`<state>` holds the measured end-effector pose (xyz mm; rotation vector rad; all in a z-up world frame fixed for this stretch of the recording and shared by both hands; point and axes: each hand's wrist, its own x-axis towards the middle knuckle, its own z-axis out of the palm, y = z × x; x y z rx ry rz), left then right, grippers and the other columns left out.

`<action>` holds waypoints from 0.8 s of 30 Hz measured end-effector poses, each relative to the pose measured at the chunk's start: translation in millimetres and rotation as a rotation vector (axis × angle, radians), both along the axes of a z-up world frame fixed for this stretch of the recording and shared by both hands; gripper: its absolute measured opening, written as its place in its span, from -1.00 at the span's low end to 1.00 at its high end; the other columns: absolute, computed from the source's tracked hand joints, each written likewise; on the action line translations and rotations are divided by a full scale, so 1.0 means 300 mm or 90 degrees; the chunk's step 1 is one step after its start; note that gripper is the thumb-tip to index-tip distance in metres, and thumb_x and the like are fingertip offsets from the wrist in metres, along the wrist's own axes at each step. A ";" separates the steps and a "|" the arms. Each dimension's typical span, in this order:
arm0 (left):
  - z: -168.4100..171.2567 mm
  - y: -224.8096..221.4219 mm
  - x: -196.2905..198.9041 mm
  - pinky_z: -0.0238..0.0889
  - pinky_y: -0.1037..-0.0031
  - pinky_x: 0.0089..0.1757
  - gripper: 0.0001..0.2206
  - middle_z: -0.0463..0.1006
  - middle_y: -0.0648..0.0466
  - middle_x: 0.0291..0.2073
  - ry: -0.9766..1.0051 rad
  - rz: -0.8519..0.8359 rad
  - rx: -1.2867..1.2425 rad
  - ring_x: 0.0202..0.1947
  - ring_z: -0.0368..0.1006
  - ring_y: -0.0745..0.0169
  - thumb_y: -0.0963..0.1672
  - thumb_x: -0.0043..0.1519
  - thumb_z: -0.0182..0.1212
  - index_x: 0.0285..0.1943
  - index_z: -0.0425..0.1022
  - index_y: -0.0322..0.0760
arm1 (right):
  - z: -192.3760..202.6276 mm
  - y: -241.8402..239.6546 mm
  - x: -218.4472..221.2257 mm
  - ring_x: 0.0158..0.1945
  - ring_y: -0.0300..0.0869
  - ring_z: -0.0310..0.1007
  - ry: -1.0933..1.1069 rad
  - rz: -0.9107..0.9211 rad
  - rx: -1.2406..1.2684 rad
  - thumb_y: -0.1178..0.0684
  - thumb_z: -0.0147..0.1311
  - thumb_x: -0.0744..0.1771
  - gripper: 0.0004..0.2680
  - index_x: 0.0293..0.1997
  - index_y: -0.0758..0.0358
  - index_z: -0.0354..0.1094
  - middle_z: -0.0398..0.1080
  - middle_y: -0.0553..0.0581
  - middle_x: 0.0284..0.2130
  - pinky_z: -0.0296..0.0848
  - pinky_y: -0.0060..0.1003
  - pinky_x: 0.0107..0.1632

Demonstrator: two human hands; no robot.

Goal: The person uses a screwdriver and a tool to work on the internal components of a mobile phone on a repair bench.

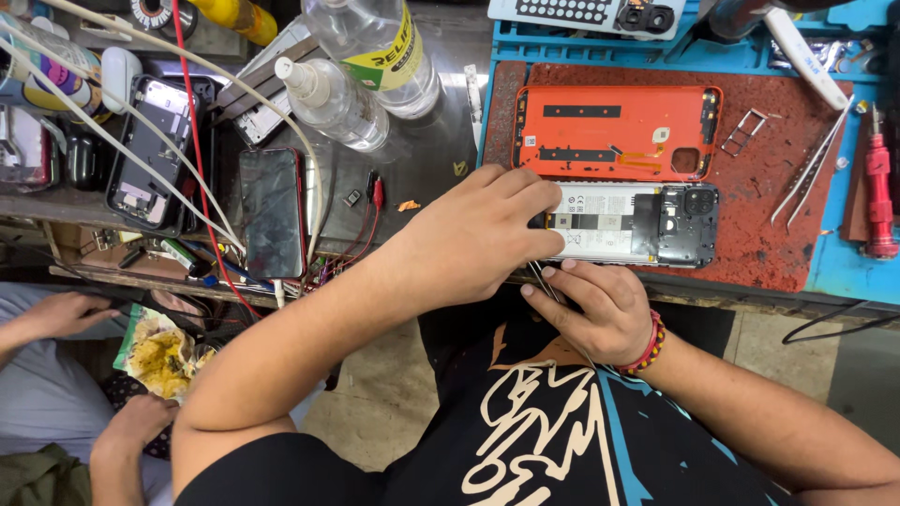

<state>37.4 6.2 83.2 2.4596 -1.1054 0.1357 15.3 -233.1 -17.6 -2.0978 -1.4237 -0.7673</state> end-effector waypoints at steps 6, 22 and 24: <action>0.003 -0.063 0.047 0.25 0.23 -0.07 -0.86 0.45 -0.04 -0.11 0.018 -0.007 0.107 0.02 0.36 -0.04 -0.13 0.03 0.27 -0.28 0.65 -0.18 | -0.005 -0.008 -0.004 0.11 -0.09 0.36 0.011 -0.001 -0.005 0.12 0.23 0.29 -0.78 0.04 0.10 0.60 0.43 0.05 -0.01 0.39 -0.21 0.00; -0.016 -0.117 0.093 0.36 0.22 -0.08 -0.87 0.47 -0.06 -0.10 0.021 -0.019 0.176 0.03 0.39 -0.08 -0.10 0.05 0.24 -0.33 0.69 -0.07 | -0.013 -0.021 -0.001 0.14 -0.10 0.36 0.033 0.007 0.000 0.12 0.21 0.29 -0.78 0.04 0.10 0.59 0.45 0.04 0.02 0.39 -0.22 0.03; -0.014 -0.114 0.093 0.37 0.23 -0.08 -0.87 0.47 -0.06 -0.11 0.025 -0.017 0.173 0.03 0.39 -0.08 -0.11 0.05 0.24 -0.32 0.69 -0.07 | -0.016 -0.020 0.000 0.14 -0.11 0.36 0.033 0.004 0.002 0.11 0.22 0.30 -0.78 0.04 0.09 0.59 0.45 0.03 0.02 0.39 -0.23 0.04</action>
